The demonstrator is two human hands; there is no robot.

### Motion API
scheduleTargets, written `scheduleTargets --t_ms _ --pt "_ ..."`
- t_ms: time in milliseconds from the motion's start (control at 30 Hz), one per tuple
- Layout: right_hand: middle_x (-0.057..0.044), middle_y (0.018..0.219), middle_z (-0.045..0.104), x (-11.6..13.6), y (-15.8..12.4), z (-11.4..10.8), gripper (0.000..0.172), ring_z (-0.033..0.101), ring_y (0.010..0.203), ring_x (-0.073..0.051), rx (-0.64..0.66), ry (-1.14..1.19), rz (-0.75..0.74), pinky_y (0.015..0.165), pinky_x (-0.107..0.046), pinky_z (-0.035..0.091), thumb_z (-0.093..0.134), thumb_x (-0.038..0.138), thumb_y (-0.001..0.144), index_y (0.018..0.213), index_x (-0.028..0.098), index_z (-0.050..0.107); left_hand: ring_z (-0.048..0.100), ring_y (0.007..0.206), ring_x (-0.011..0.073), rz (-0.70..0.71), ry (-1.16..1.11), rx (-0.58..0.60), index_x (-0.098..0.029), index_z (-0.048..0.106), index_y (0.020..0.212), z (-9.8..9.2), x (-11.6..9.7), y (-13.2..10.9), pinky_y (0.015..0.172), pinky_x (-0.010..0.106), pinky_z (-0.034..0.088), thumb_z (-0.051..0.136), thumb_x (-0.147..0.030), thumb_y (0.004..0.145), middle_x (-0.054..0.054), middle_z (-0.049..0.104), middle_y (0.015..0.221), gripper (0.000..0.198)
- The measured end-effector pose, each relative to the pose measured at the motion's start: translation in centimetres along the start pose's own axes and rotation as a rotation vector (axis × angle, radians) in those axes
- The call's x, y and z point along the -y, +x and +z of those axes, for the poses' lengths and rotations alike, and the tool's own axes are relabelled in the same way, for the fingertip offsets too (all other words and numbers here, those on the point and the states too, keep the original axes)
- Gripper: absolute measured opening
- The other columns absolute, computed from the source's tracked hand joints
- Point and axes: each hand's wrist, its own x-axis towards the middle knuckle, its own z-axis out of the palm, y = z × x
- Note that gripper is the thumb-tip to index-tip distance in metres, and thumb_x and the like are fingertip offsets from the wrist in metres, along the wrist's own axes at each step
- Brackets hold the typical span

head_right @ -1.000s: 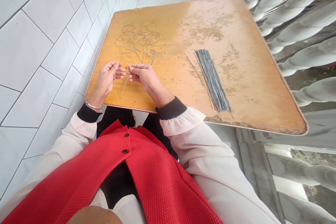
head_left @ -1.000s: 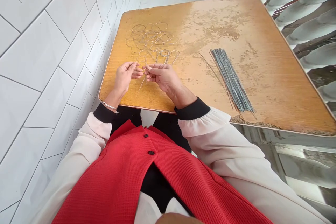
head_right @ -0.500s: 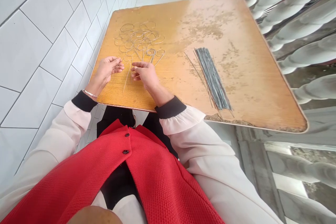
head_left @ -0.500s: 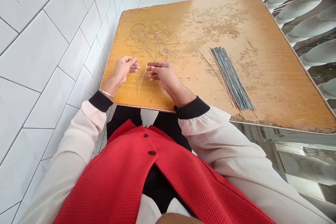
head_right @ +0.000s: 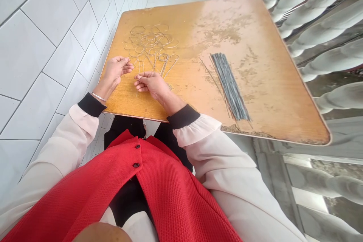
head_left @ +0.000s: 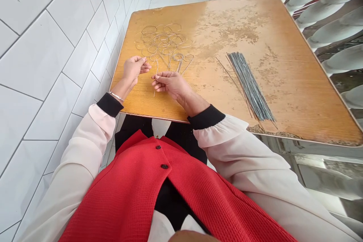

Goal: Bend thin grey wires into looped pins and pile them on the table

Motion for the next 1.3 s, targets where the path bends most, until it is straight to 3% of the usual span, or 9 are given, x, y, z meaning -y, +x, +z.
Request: scheduleTargets --t_ms 267,433,667,1000,1100,1200,1300 --pt "-0.001 0.055 0.067 0.2 -0.2 0.2 0.033 0.058 0.04 -0.005 0.017 -0.025 0.038 0.042 -0.013 0.049 0.052 -0.003 0.096 0.068 0.01 0.066 0.063 0.056 0.0043 0.026 0.023 -0.009 -0.016 0.053 0.069 0.3 -0.2 -0.1 0.063 0.017 0.053 0.056 -0.013 0.098 -0.004 0.061 0.061 0.03" --pt "-0.006 0.069 0.075 -0.2 0.0 -0.2 0.018 0.067 0.048 -0.008 -0.007 -0.02 0.053 0.049 -0.017 0.056 0.058 0.001 0.095 0.083 0.009 0.07 0.061 0.051 0.004 0.049 0.086 -0.007 -0.016 0.053 0.069 0.3 -0.1 -0.1 0.057 0.017 0.049 0.057 -0.012 0.098 -0.005 0.06 0.058 0.029" --pt "-0.003 0.073 0.072 -0.2 0.0 -0.3 0.013 0.059 0.043 -0.005 -0.097 -0.039 -0.054 0.039 -0.015 0.046 0.06 0.001 0.093 0.088 0.01 0.068 0.063 0.051 0.0048 0.083 0.16 0.039 -0.016 0.056 0.072 -0.4 0.0 -0.6 0.055 0.017 0.049 0.058 -0.013 0.097 -0.005 0.062 0.06 0.025" --pt "0.001 0.06 0.066 -0.2 1.0 -0.2 0.022 0.057 0.044 -0.004 -0.084 0.017 -0.156 0.043 -0.014 0.045 0.06 0.005 0.095 0.076 0.012 0.068 0.063 0.056 0.0049 0.078 0.202 0.115 -0.015 0.06 0.076 -0.9 -0.4 -1.9 0.056 0.016 0.048 0.06 -0.018 0.096 -0.002 0.064 0.067 0.02" --pt "0.001 0.06 0.066 -0.4 1.1 -0.4 0.022 0.056 0.044 -0.004 -0.065 0.032 -0.189 0.044 -0.014 0.046 0.061 0.006 0.094 0.075 0.012 0.069 0.067 0.066 0.0066 0.134 0.268 0.178 -0.014 0.066 0.1 -1.4 -0.2 -2.0 0.06 0.017 0.051 0.059 -0.021 0.097 0.002 0.071 0.083 0.011" --pt "0.001 0.06 0.066 -0.7 1.1 -0.6 0.019 0.056 0.044 -0.004 -0.037 0.034 -0.205 0.045 -0.014 0.046 0.066 0.008 0.091 0.073 0.012 0.07 0.07 0.08 0.009 0.255 0.387 0.329 -0.02 0.06 0.134 -2.2 0.3 -1.5 0.069 0.019 0.055 0.065 -0.021 0.091 0.008 0.073 0.114 0.043" --pt "0.0 0.058 0.066 -0.8 1.0 -0.7 0.023 0.055 0.043 -0.004 -0.023 0.019 -0.218 0.045 -0.015 0.046 0.066 0.007 0.09 0.068 0.012 0.069 0.071 0.088 0.0129 0.341 0.466 0.492 -0.02 0.06 0.138 -2.9 0.5 -0.9 0.073 0.023 0.057 0.071 -0.023 0.085 0.01 0.071 0.122 0.055"
